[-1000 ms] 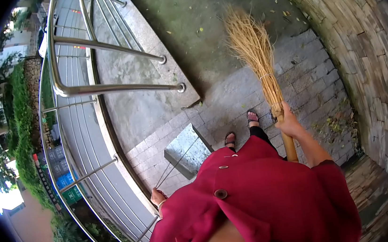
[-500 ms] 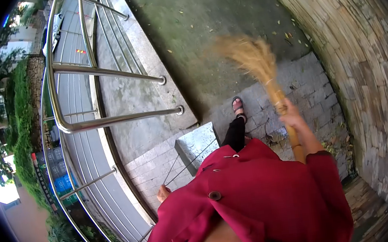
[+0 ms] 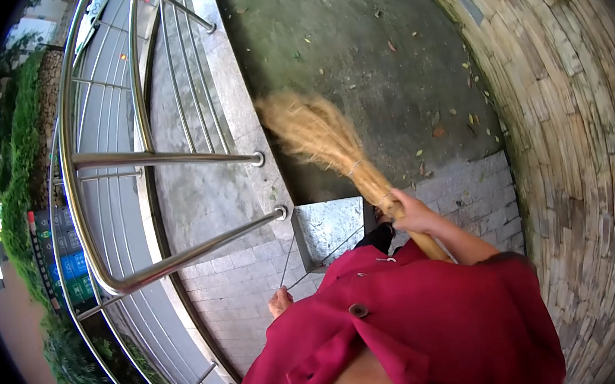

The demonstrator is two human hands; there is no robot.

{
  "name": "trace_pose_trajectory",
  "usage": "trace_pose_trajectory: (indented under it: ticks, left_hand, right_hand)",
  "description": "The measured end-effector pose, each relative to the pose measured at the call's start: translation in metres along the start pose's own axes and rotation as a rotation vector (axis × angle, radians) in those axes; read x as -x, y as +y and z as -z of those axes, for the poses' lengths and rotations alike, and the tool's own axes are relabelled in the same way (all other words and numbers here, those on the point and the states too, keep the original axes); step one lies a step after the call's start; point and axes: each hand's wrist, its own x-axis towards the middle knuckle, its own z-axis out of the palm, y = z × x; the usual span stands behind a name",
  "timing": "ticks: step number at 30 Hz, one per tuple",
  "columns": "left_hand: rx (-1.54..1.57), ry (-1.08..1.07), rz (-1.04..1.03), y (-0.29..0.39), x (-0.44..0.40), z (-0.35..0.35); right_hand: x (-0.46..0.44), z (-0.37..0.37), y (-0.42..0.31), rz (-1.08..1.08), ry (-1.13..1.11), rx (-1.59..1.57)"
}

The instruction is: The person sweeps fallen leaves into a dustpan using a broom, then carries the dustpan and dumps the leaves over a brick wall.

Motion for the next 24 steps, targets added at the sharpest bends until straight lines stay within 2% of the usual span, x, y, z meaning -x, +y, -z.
trace_pose_trajectory:
  ticks: [1,3,9,11,13,15,17,21,22,23,24]
  left_hand:
    - [0.005,0.003,0.006,0.019,0.001,0.000]
    - [0.187,0.011,0.299,0.058,-0.002,-0.002]
    - [0.339,0.028,0.323,0.106,-0.020,-0.009]
    - [0.343,0.058,0.322,0.127,-0.033,-0.011]
    - [0.335,0.072,0.308,0.166,-0.055,-0.008]
    - [0.314,0.094,0.296,0.195,-0.080,-0.004]
    - [0.307,0.114,0.287,0.219,-0.116,0.003]
    - [0.274,0.207,0.341,0.281,-0.174,0.025]
    - [0.273,0.230,0.241,0.308,-0.185,0.033]
    - [0.148,0.263,0.038,0.299,-0.204,0.031]
    - [0.206,0.271,0.140,0.321,-0.215,0.038]
  right_hand:
    - [-0.023,0.000,-0.005,0.000,-0.053,0.033]
    - [-0.061,0.026,-0.019,-0.082,-0.058,0.135]
    - [-0.124,0.175,-0.013,0.038,0.427,-0.050]
    - [-0.118,0.205,-0.075,-0.192,0.434,-0.123]
    - [-0.121,0.213,-0.110,-0.161,0.419,-0.163]
    - [-0.131,0.210,-0.141,-0.196,0.357,-0.021]
    - [-0.171,0.207,-0.119,0.027,0.220,-0.038]
    - [-0.278,0.208,-0.124,0.110,-0.056,0.000]
    - [-0.309,0.205,-0.119,0.153,-0.093,0.093]
    - [-0.330,0.211,-0.136,0.092,-0.122,0.171]
    - [-0.349,0.228,-0.132,0.085,-0.104,0.143]
